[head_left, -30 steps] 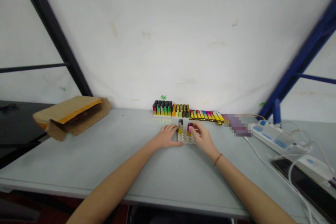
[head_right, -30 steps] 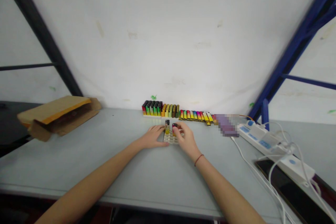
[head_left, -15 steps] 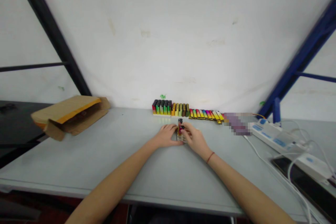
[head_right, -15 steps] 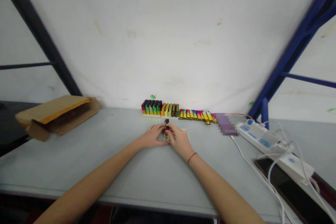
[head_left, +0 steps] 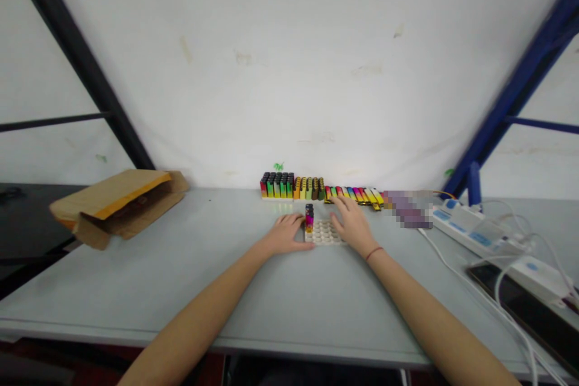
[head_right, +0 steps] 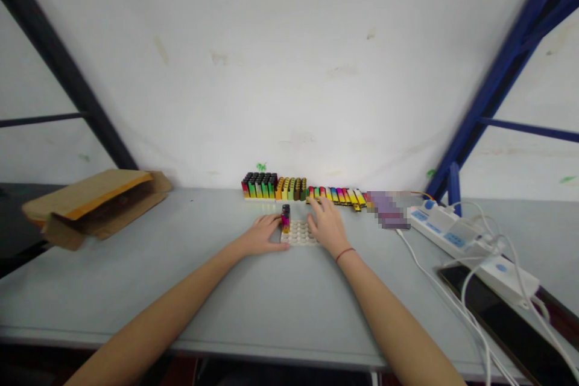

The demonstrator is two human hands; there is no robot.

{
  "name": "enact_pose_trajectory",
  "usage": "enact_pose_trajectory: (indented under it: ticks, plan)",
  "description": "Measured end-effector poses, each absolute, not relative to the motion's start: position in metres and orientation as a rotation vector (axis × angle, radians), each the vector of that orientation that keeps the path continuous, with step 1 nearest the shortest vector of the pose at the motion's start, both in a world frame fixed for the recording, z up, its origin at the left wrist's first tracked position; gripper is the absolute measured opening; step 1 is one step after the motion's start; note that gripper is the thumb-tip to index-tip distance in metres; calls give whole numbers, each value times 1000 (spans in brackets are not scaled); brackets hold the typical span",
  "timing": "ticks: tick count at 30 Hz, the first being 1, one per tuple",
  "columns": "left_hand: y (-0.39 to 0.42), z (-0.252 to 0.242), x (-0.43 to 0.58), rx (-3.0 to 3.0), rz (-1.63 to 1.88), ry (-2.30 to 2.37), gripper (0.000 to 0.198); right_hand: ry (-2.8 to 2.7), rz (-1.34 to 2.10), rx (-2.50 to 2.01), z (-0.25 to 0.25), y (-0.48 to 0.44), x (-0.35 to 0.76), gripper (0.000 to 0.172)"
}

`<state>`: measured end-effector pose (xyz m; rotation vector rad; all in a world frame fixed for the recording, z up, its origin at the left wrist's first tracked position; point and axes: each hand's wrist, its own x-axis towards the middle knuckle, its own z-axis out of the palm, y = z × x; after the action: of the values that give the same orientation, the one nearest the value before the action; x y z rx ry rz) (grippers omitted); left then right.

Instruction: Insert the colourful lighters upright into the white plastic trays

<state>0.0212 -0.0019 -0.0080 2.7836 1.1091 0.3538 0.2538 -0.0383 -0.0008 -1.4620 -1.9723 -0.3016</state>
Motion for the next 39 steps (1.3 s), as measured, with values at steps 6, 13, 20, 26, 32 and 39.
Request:
enact_pose_trajectory:
  ticks: [6, 13, 20, 26, 32, 39]
  plan:
    - [0, -10, 21, 2768, 358, 1095, 79, -1727, -548, -2016, -15, -23, 329, 57]
    - [-1, -8, 21, 2766, 332, 1113, 78, -1756, -448, -2048, -30, -9, 344, 45]
    - [-1, -8, 21, 2779, 333, 1111, 78, -1639, -384, -2092, -19, -17, 338, 32]
    - [0, -9, 20, 2776, 348, 1101, 77, -1663, -373, -2151, -10, -26, 328, 22]
    - [0, -9, 20, 2758, 363, 1095, 77, -1660, -355, -2212, -8, -29, 328, 35]
    - [-1, -8, 20, 2769, 349, 1098, 78, -1735, -302, -2222, -3, -33, 332, 30]
